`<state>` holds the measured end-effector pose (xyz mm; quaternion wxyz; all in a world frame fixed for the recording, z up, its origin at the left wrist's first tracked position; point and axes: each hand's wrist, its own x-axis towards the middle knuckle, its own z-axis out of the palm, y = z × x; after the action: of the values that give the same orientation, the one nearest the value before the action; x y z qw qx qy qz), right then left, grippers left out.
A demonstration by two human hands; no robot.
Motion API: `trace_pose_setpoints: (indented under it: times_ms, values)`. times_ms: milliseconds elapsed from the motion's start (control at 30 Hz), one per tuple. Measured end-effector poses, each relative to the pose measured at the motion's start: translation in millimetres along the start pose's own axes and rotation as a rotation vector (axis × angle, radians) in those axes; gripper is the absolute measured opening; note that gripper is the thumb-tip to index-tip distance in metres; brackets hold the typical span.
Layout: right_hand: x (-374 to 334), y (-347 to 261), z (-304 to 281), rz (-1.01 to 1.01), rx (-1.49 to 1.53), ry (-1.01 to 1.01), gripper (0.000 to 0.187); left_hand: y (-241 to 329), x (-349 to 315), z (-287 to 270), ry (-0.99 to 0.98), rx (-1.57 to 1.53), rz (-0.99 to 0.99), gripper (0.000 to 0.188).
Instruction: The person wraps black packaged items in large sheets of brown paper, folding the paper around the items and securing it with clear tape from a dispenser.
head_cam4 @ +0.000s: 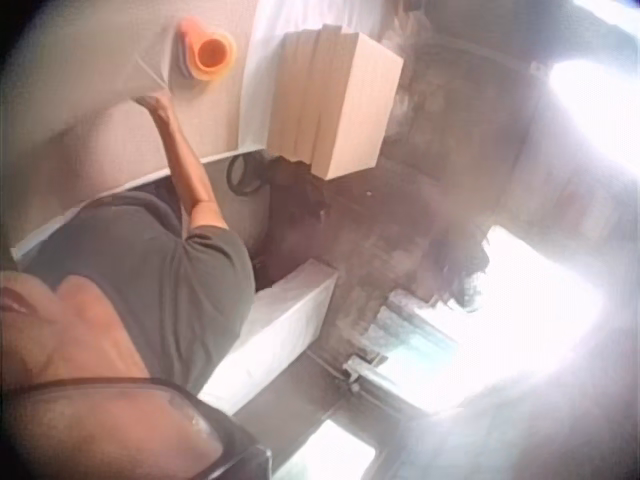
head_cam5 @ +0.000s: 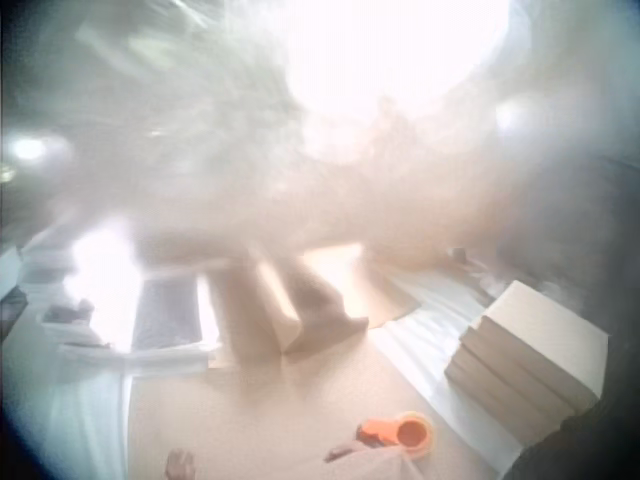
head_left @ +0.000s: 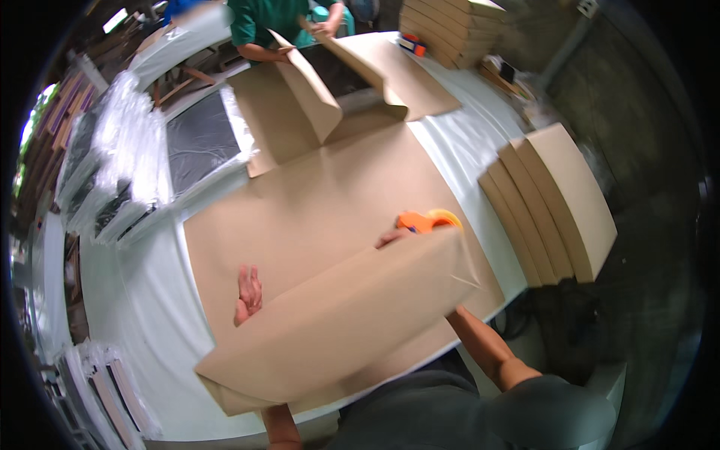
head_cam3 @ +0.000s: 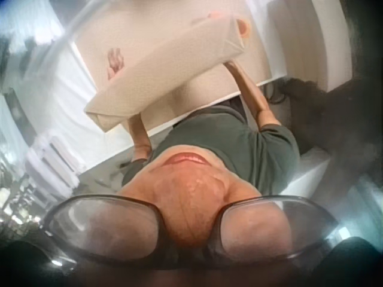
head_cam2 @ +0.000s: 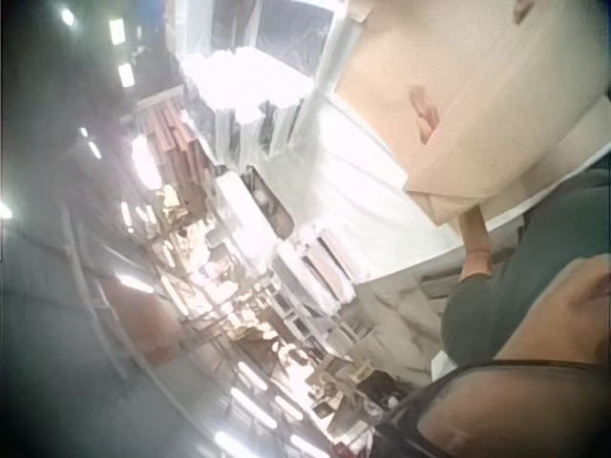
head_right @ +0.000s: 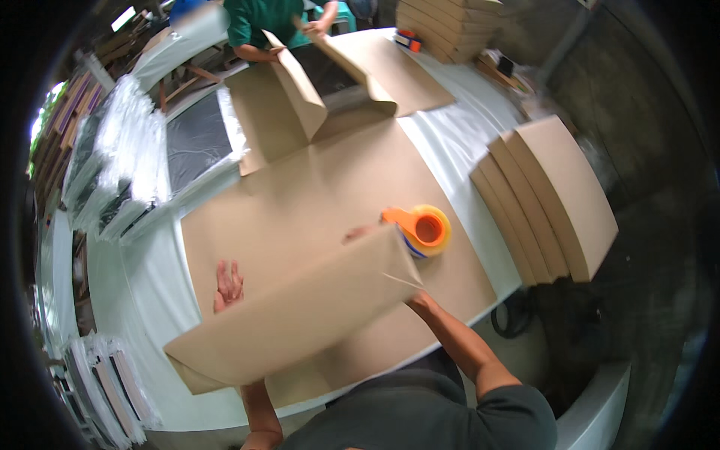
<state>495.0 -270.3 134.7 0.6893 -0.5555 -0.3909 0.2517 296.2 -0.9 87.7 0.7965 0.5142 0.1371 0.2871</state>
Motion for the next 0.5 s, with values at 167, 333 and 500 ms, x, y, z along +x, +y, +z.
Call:
trace_pose_setpoints:
  times_ms: [167,333,500]
  values:
    - [-2.2,-33.2,-3.4,0.003,-0.474,0.253,0.077,25.4,-37.3,53.4,0.065,0.158,0.057,0.058]
    - [-42.8,-102.9,-85.0,-0.067,-0.395,0.391,0.073,35.9,-46.5,131.0,-0.014,0.244,0.178,0.054]
    - [-130.5,-193.9,-162.8,-0.161,-0.3,0.386,0.069,42.6,-21.3,249.3,-0.228,0.351,0.417,0.051]
